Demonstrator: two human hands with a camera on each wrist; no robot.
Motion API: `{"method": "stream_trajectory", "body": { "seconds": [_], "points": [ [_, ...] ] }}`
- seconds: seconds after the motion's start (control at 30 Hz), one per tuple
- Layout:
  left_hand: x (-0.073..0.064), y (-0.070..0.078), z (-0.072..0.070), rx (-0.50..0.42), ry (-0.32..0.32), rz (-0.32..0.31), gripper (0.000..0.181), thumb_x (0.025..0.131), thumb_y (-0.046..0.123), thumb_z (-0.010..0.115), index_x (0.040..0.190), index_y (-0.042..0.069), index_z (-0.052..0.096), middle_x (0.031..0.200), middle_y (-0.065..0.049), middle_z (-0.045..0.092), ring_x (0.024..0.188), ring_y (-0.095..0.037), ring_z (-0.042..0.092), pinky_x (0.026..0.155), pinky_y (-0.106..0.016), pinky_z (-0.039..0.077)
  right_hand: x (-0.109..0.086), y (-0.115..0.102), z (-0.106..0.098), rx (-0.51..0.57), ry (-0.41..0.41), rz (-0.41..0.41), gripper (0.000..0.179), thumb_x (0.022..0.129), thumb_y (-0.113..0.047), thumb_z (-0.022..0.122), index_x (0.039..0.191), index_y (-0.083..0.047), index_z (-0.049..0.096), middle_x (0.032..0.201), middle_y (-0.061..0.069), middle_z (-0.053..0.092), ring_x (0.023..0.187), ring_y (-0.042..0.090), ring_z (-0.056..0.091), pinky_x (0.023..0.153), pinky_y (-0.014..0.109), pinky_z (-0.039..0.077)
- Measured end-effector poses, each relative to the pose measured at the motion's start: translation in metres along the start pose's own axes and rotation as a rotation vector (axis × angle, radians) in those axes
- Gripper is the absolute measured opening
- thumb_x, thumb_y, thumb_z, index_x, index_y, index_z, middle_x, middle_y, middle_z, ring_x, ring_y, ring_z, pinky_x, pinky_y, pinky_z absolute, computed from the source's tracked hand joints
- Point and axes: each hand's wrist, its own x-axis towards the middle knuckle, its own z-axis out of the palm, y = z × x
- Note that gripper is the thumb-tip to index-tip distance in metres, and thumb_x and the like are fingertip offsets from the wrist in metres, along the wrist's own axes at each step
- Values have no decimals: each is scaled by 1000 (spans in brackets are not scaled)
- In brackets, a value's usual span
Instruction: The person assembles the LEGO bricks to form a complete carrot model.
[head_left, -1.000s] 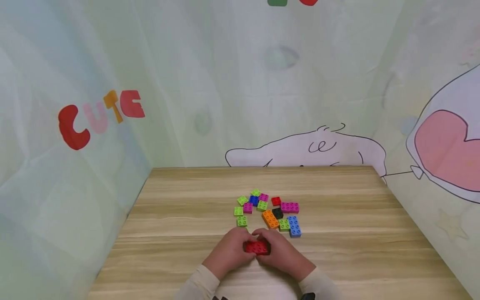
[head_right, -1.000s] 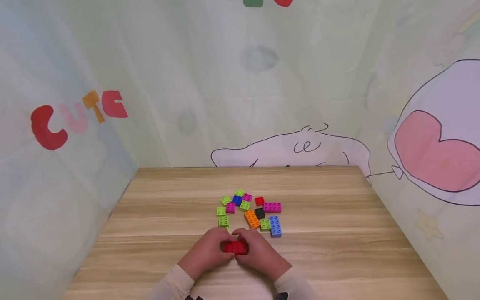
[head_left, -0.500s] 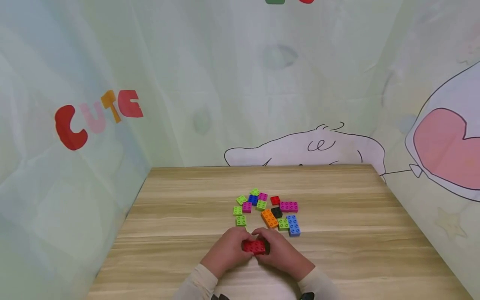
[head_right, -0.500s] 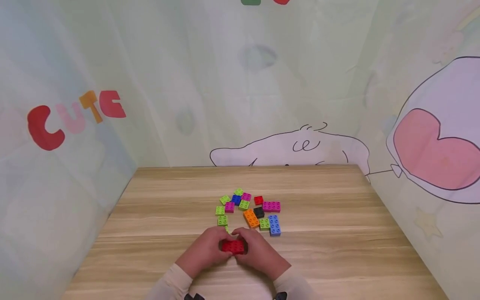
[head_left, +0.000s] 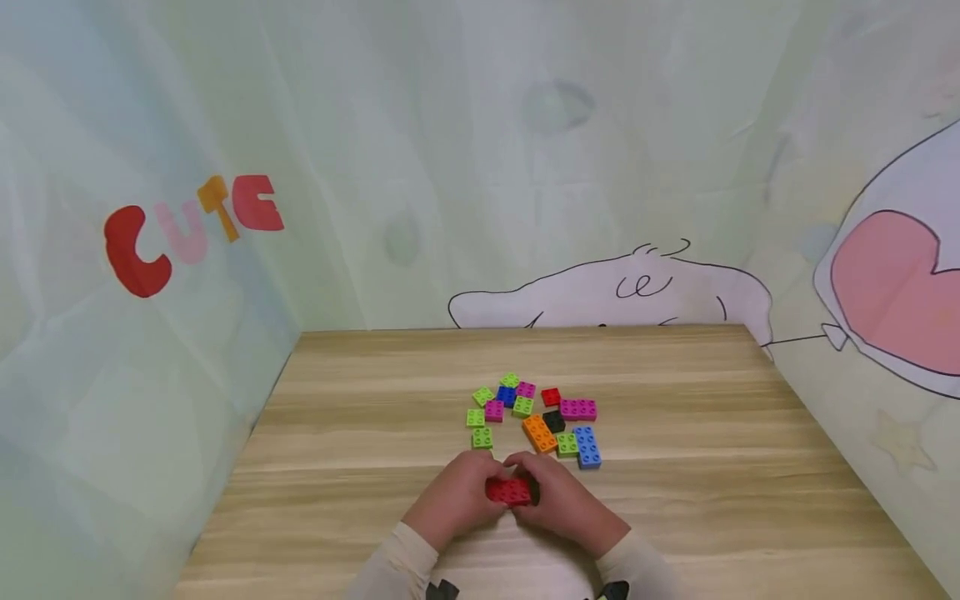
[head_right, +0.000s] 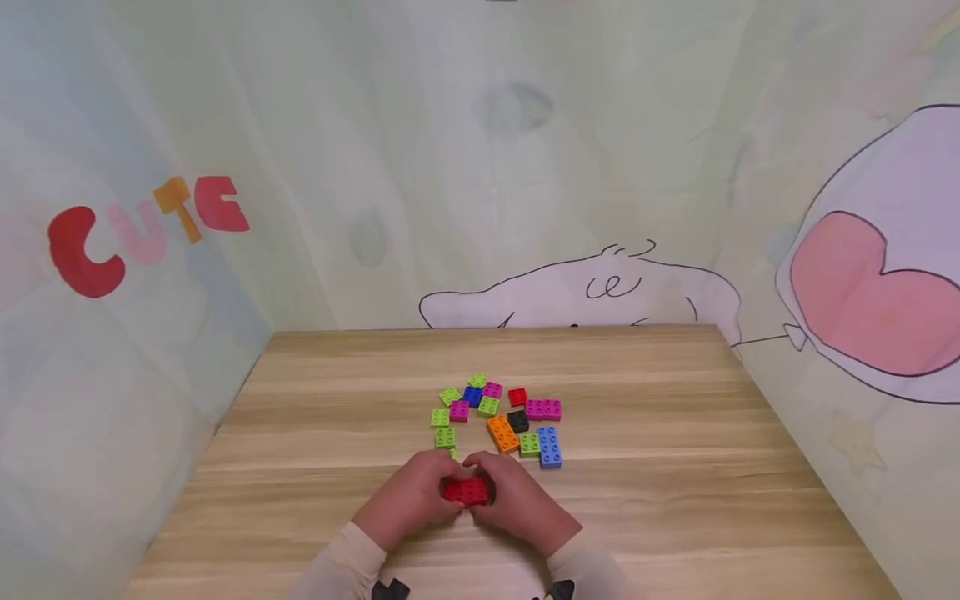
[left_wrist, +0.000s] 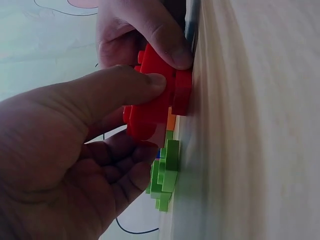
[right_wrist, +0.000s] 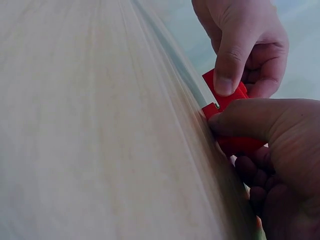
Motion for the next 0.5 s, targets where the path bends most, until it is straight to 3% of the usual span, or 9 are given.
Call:
{"method": "stream_trajectory", "body": {
  "seconds": [0.23,0.5],
  "points": [
    [2,3,0,21,-14,2,19,73,13,87,89,16,77,79,12,57,73,-6,49,70,-24,47,-1,-5,-1,-12,7,-4,58,83,-15,86,134,-21,61,119,-10,65,105,9,60,94,31,54],
    [5,3,3,-4,-30,-7,25,70,10,88,94,13,79,81,12,57,76,-6,50,71,-23,47,0,-4,1,-29,8,-12,55,83,-17,86,132,-23,62,122,-8,66,107,9,60,95,31,54]
  ]
}}
